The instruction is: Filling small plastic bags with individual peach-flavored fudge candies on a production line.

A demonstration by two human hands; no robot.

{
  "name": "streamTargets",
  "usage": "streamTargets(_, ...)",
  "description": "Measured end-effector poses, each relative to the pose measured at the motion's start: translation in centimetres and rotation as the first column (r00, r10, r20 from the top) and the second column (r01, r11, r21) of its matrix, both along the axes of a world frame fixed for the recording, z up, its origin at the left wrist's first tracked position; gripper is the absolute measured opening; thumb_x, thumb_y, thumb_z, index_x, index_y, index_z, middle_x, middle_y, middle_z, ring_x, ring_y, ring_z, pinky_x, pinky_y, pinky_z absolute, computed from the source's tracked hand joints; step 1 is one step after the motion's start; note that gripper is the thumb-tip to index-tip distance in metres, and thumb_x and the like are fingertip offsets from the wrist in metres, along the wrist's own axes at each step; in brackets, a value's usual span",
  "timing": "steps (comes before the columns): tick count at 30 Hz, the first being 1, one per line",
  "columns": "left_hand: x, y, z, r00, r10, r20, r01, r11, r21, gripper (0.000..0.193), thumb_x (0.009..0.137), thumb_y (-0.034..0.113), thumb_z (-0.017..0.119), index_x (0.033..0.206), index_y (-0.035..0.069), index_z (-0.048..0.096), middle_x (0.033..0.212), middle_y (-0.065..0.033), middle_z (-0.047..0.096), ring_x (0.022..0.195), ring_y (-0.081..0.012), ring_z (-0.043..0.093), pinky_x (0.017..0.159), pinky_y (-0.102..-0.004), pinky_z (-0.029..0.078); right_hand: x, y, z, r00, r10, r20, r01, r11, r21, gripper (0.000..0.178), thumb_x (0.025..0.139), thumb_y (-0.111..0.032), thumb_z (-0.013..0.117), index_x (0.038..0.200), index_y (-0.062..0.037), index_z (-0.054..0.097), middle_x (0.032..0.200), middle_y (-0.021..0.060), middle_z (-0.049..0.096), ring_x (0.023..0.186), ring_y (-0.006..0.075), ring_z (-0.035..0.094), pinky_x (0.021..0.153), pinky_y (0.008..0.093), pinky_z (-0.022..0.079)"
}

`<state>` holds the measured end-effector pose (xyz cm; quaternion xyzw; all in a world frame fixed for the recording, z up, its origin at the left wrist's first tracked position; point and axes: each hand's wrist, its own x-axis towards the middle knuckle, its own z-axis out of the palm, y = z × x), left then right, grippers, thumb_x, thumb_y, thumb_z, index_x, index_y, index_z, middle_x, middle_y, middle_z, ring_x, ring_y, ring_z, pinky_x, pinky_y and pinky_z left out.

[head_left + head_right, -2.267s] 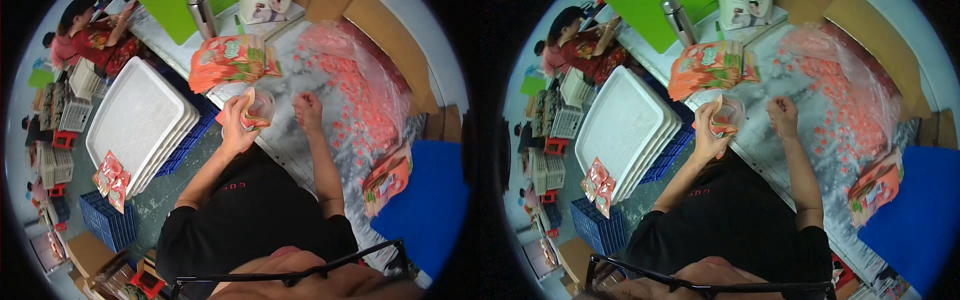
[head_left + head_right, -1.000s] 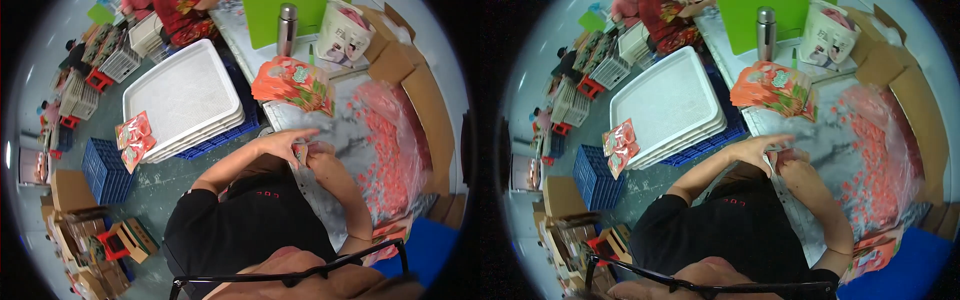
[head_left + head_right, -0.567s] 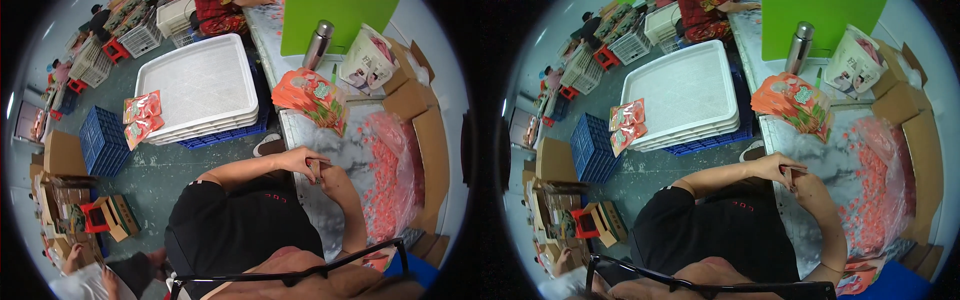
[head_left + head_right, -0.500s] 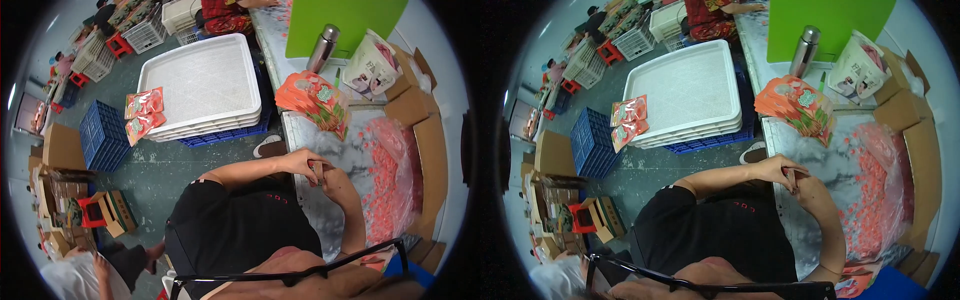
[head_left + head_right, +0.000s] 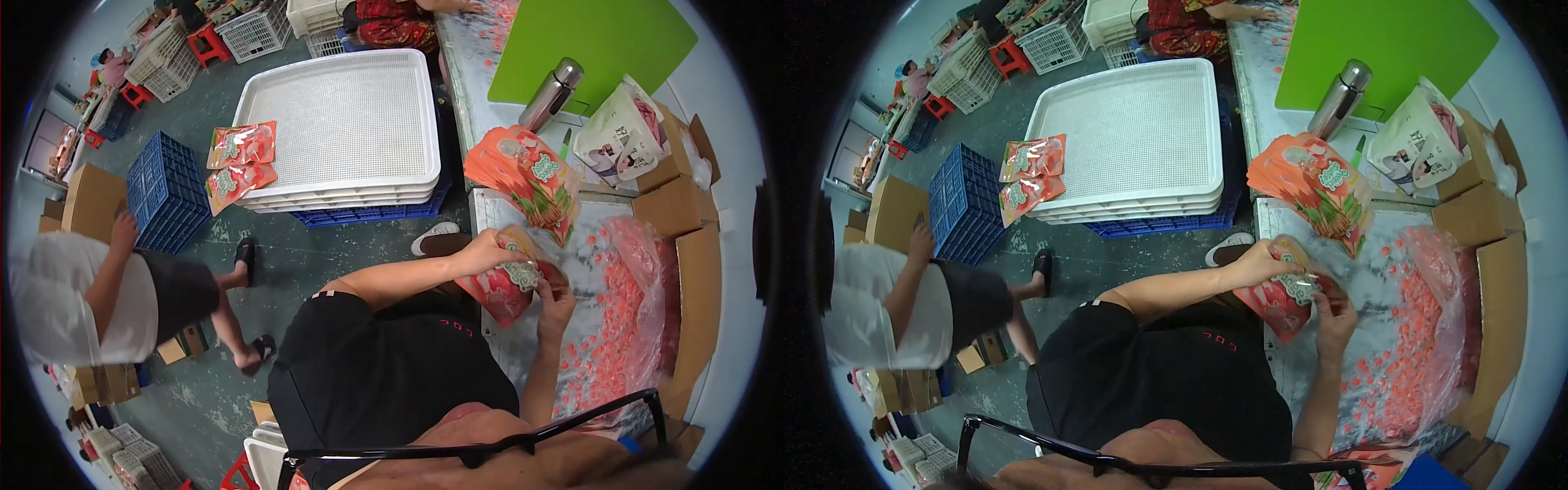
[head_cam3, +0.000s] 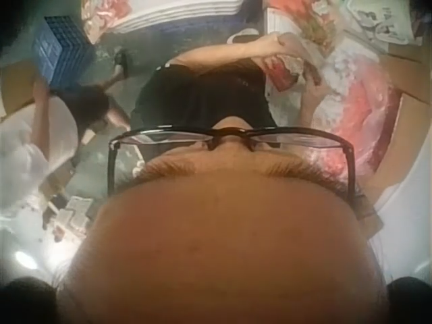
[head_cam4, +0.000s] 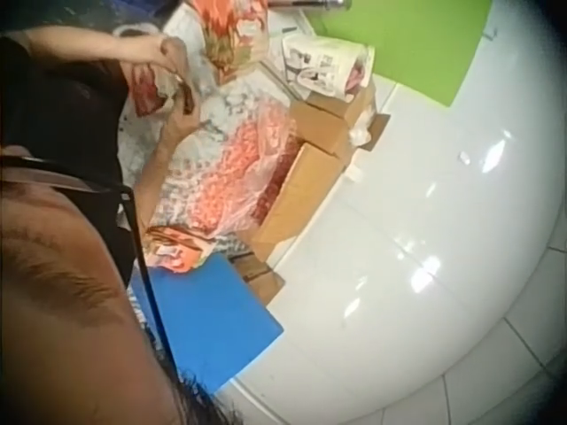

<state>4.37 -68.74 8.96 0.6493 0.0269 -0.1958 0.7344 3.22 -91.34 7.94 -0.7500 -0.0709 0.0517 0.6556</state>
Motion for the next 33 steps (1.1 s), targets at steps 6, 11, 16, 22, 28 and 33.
streamTargets(6,-0.9,-1.5,-4.5,0.727,0.178,0.663,-0.320,0.943,0.097,0.016,0.082,0.012,0.071,0.093,0.001,0.072,0.085,-0.0102,0.069,0.075,-0.0202,0.066,0.070,-0.0292,0.051,-0.6,3.1,-2.2,0.934,-0.355,-0.034,0.339,0.854,0.395,0.019,0.098,-0.011,0.056,0.107,0.0048,0.063,0.101,0.0066,0.065,0.088,0.0121,0.059,0.077,0.0264,0.050)
streamTargets(11,-1.1,-2.3,-6.6,0.733,0.196,0.651,-0.365,0.921,0.134,0.015,0.084,0.012,0.066,0.093,0.000,0.071,0.077,-0.0165,0.065,0.068,-0.0246,0.066,0.062,-0.0322,0.050,-0.3,4.0,-1.1,0.783,-0.513,0.352,0.519,0.851,0.086,0.018,0.099,-0.010,0.052,0.104,0.0029,0.063,0.095,0.0089,0.065,0.085,0.0155,0.059,0.078,0.0285,0.049)
streamTargets(16,-0.2,-1.2,-7.4,0.748,0.079,0.659,-0.226,0.964,0.142,0.021,0.092,0.019,0.061,0.097,0.000,0.069,0.060,-0.0161,0.055,0.052,-0.0135,0.053,0.052,-0.0330,0.045,1.9,2.7,-1.1,0.671,-0.430,0.604,0.595,0.798,-0.093,0.019,0.100,-0.011,0.050,0.099,0.0005,0.064,0.085,0.0049,0.063,0.075,0.0139,0.055,0.071,0.0275,0.045)
streamTargets(22,1.8,-0.2,-5.4,0.848,0.173,0.502,-0.123,0.984,-0.130,0.045,0.104,0.034,0.048,0.086,-0.004,0.065,0.067,0.0064,0.056,0.066,-0.0048,0.048,0.057,-0.0274,0.043,1.1,3.1,0.2,0.896,-0.417,0.154,0.362,0.886,0.291,0.022,0.102,-0.017,0.049,0.094,-0.0041,0.065,0.078,-0.0067,0.055,0.071,0.0034,0.045,0.066,0.0191,0.037)
streamTargets(28,1.3,0.1,-4.2,0.921,0.083,0.380,-0.108,0.993,0.045,0.032,0.102,0.023,0.054,0.094,-0.005,0.068,0.081,0.0015,0.066,0.078,-0.0053,0.055,0.070,-0.0258,0.048,0.7,3.4,0.3,0.921,-0.340,0.189,0.245,0.885,0.396,0.011,0.097,-0.008,0.055,0.088,-0.0037,0.060,0.079,-0.0042,0.053,0.073,0.0054,0.045,0.072,0.0202,0.039)
streamTargets(33,0.9,-0.9,-1.6,0.945,0.110,0.307,-0.024,0.962,-0.272,0.019,0.093,0.015,0.067,0.098,-0.002,0.072,0.092,-0.0011,0.070,0.086,-0.0054,0.058,0.076,-0.0226,0.048,-0.1,3.1,0.0,0.933,-0.313,0.176,0.208,0.872,0.444,0.011,0.093,0.001,0.057,0.083,-0.0037,0.057,0.083,-0.0012,0.056,0.078,0.0060,0.048,0.077,0.0212,0.040)
